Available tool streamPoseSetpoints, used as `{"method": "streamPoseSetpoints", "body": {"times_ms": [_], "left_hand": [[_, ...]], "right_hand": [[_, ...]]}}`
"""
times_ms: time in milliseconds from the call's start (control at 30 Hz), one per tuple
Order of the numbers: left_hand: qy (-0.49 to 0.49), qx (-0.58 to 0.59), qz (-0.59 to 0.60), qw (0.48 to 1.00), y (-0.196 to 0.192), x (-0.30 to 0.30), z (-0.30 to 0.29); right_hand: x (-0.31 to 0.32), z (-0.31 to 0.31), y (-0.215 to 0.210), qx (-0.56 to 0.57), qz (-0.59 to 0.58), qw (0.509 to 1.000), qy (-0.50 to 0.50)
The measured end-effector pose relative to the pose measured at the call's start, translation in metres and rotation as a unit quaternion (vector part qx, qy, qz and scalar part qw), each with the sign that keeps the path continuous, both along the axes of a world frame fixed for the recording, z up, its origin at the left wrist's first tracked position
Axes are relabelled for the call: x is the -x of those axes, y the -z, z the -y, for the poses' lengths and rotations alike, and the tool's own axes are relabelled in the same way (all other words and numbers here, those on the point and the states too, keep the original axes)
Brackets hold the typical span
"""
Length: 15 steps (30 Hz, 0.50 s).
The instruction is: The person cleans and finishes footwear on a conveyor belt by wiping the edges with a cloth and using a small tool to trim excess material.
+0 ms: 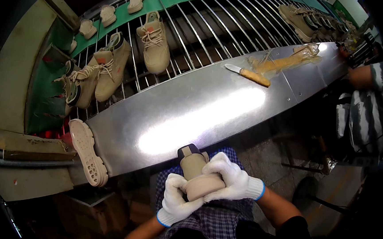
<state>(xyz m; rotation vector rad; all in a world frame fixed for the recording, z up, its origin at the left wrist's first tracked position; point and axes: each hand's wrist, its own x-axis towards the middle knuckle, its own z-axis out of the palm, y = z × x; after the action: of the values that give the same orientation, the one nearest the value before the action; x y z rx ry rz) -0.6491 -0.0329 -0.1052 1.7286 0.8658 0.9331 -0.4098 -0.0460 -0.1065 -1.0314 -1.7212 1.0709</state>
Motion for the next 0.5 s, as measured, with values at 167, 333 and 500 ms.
{"method": "streamPoseSetpoints", "body": {"times_ms": [167, 333, 500], "left_hand": [[0.013, 0.138, -0.079, 0.987, 0.004, 0.005, 0.004], [0.063, 0.336, -0.205, 0.917, 0.053, 0.055, 0.015], [0.050, 0.166, -0.140, 0.975, -0.019, 0.068, -0.035]], "right_hand": [[-0.013, 0.011, 0.026, 0.177, 0.053, 0.983, -0.023], [-0.003, 0.031, 0.065, 0.226, 0.213, 0.950, -0.034], [0.010, 0.007, 0.043, 0.366, -0.124, 0.921, -0.054]]}}
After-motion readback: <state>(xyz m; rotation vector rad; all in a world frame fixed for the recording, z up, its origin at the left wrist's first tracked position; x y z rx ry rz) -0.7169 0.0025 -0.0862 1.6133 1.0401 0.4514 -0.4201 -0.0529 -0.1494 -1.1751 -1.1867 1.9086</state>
